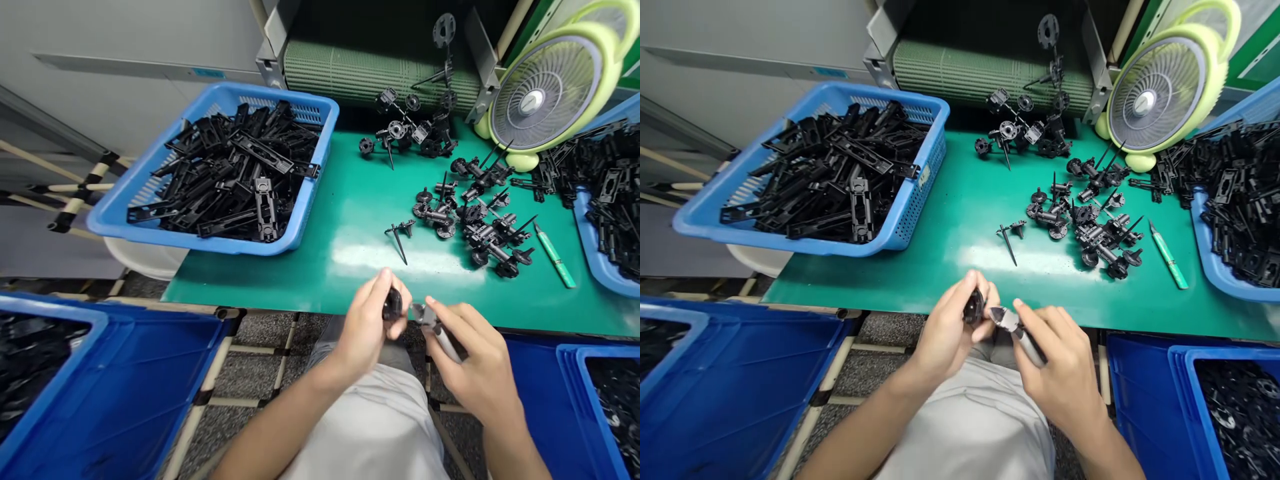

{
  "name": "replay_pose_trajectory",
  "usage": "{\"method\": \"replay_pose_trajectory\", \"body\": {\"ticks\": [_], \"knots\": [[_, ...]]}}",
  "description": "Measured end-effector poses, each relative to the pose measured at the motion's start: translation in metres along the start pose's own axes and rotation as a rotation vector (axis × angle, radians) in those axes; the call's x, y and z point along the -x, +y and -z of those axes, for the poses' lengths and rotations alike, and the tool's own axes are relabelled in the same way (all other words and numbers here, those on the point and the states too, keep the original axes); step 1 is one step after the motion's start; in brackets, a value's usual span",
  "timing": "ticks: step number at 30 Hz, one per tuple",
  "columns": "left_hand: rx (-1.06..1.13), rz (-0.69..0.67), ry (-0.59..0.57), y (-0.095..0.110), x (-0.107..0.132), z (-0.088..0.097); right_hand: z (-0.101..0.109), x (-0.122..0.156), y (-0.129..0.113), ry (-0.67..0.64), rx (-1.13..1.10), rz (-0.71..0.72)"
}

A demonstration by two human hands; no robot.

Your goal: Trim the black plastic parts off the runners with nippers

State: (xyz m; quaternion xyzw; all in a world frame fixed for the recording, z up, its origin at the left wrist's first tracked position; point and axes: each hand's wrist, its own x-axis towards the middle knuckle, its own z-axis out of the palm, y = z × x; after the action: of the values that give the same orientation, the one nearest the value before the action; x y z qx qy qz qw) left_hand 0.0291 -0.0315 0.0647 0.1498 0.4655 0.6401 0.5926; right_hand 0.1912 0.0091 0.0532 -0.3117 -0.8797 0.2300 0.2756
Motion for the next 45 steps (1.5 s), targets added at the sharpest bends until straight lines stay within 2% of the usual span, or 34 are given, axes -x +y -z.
{"method": "replay_pose_trajectory", "body": {"ticks": [5, 8, 9, 11, 14, 17, 19, 22, 24, 26, 29, 31, 33, 36, 38, 42, 45], "knots": [[-0.677, -0.369, 0.170, 0.021, -0.049, 0.018, -0.027, -0.004, 0.052, 0.283, -0.289, -0.341], [-1.188, -0.476, 0.215, 0.043, -0.086, 0.011, -0.041, -0.004, 0.074, 0.423, -0.383, -0.471], [-1.334, -0.450, 0.185, 0.050, -0.099, 0.005, -0.045, -0.003, 0.078, 0.449, -0.397, -0.482], [-1.547, -0.312, 0.079, 0.060, -0.124, -0.007, -0.049, -0.002, 0.081, 0.458, -0.410, -0.466], [-1.660, -0.094, -0.036, 0.066, -0.154, -0.019, -0.050, 0.000, 0.081, 0.441, -0.419, -0.428], [-1.624, -0.036, -0.078, 0.068, -0.169, -0.018, -0.050, 0.002, 0.080, 0.441, -0.424, -0.407], [-1.560, -0.020, -0.103, 0.070, -0.170, -0.010, -0.050, 0.003, 0.082, 0.447, -0.424, -0.397], [-1.386, -0.038, -0.110, 0.070, -0.158, 0.008, -0.051, 0.004, 0.084, 0.458, -0.425, -0.387], [-1.253, -0.081, -0.074, 0.063, -0.142, 0.023, -0.051, 0.005, 0.084, 0.463, -0.429, -0.384], [-0.947, -0.108, -0.020, 0.047, -0.122, 0.037, -0.051, 0.006, 0.080, 0.464, -0.435, -0.388], [-0.287, -0.090, 0.036, 0.017, -0.091, 0.050, -0.048, 0.008, 0.064, 0.389, -0.452, -0.435], [-0.005, -0.080, 0.048, 0.001, -0.074, 0.051, -0.046, 0.008, 0.047, 0.241, -0.471, -0.453], [0.129, -0.087, 0.052, -0.007, -0.060, 0.046, -0.043, 0.006, 0.029, 0.056, -0.477, -0.428], [0.181, -0.104, 0.052, -0.010, -0.044, 0.033, -0.043, 0.001, 0.006, -0.147, -0.454, -0.374], [0.124, -0.110, 0.069, -0.011, -0.036, 0.026, -0.044, -0.002, -0.003, -0.187, -0.453, -0.364], [-0.126, -0.142, 0.112, -0.017, -0.023, 0.023, -0.048, -0.003, -0.008, -0.088, -0.519, -0.391], [-0.361, -0.218, 0.060, -0.023, -0.015, 0.027, -0.046, -0.002, -0.005, -0.040, -0.582, -0.428]]}}
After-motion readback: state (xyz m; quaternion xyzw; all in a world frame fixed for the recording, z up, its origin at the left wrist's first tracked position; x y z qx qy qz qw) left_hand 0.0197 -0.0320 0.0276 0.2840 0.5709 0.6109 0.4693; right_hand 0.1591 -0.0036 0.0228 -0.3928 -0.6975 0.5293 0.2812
